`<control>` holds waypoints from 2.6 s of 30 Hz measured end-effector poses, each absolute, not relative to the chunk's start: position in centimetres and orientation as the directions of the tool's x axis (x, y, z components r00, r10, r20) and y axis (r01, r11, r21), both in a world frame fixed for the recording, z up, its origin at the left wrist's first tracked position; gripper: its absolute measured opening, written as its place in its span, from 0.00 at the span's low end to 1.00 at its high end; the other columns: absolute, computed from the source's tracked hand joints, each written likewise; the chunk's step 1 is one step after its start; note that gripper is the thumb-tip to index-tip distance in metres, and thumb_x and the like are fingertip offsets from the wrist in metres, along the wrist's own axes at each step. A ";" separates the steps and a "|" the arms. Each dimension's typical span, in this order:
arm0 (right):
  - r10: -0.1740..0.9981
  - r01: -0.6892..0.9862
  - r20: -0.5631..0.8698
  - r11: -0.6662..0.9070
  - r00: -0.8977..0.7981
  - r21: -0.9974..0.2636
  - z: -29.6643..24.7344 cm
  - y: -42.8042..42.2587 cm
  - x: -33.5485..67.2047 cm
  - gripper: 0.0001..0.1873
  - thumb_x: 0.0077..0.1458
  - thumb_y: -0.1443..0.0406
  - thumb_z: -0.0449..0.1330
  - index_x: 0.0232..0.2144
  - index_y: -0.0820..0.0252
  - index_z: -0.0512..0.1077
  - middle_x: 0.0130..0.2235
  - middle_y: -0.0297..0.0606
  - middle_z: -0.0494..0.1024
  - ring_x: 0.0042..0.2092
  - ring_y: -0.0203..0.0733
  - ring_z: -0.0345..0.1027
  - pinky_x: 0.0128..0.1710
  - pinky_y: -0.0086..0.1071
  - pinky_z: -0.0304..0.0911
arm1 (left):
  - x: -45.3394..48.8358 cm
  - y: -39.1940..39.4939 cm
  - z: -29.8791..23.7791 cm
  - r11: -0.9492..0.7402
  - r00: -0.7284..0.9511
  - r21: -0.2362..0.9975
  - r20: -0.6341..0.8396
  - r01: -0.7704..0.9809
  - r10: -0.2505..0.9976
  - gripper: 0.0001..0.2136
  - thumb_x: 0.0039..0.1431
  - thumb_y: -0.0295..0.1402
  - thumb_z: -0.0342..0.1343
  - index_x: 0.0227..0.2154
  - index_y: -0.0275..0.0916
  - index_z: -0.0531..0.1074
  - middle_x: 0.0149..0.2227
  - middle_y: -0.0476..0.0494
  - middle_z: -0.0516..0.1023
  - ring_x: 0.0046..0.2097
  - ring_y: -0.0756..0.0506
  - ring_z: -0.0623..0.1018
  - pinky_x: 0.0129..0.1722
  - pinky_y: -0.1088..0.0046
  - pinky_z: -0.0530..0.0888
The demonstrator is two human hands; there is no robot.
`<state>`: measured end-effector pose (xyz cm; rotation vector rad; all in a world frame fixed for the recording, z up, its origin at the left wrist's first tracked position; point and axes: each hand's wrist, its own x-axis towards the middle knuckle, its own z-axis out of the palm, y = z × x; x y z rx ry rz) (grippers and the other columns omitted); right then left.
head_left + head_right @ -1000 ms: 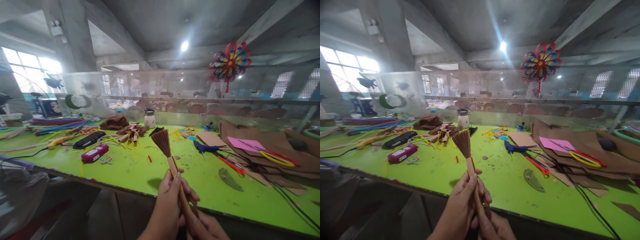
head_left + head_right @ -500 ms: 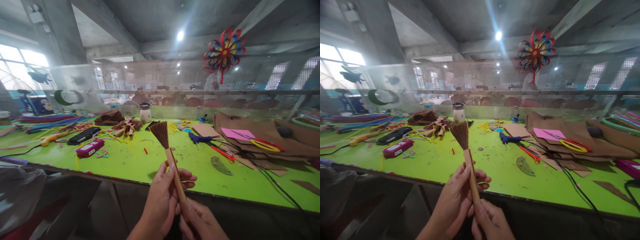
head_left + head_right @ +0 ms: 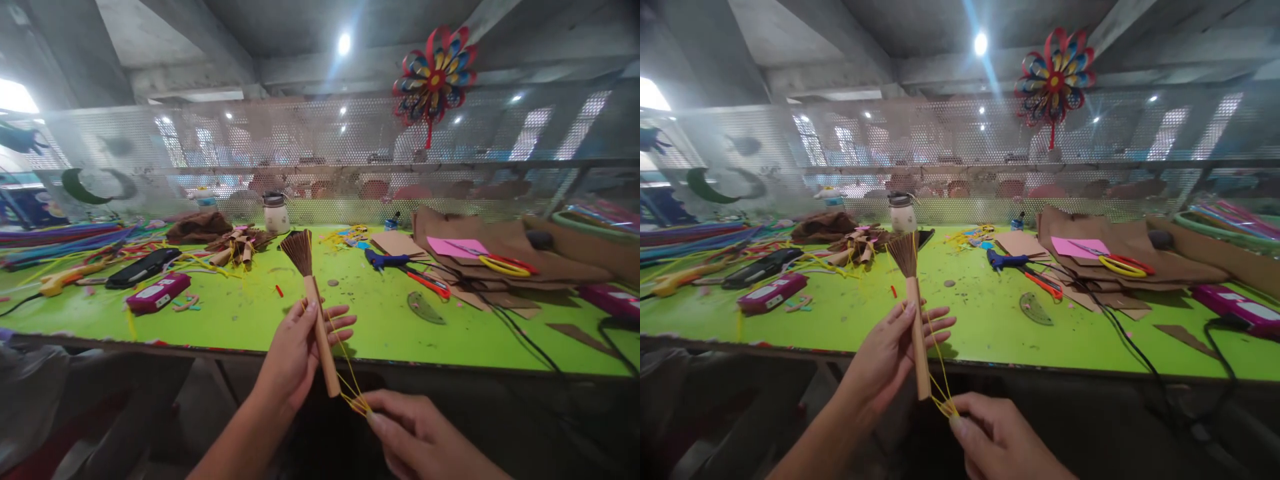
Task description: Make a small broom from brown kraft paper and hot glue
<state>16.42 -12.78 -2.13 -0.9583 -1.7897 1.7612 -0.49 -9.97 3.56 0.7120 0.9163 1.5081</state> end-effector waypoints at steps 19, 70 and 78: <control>0.851 0.768 0.305 0.519 -0.427 -0.375 4.4 3.8 23.1 0.19 0.61 0.64 0.47 0.35 0.66 0.76 0.34 0.40 0.80 0.35 0.39 0.71 0.36 0.29 0.62 | -3.1 -5.2 4.1 0.100 -0.093 0.961 -0.128 -0.257 0.987 0.02 0.62 0.26 0.49 0.37 0.34 0.63 0.24 0.46 0.74 0.23 0.52 0.74 0.23 0.80 0.71; 0.824 0.657 0.426 0.560 -0.374 -0.506 2.9 2.0 20.5 0.16 0.58 0.59 0.53 0.25 0.59 0.73 0.24 0.36 0.75 0.25 0.40 0.66 0.23 0.30 0.62 | -2.1 0.5 2.6 0.280 0.201 0.921 -0.231 -0.271 0.952 0.09 0.62 0.37 0.50 0.38 0.36 0.65 0.22 0.48 0.71 0.18 0.56 0.68 0.17 0.83 0.61; 0.798 0.657 0.480 0.585 -0.364 -0.476 3.3 1.8 19.9 0.17 0.59 0.60 0.52 0.24 0.60 0.75 0.22 0.34 0.75 0.24 0.39 0.69 0.22 0.26 0.64 | -2.0 0.5 2.7 0.276 0.203 0.928 -0.228 -0.249 0.952 0.08 0.62 0.37 0.50 0.37 0.36 0.64 0.23 0.49 0.71 0.18 0.56 0.68 0.18 0.83 0.61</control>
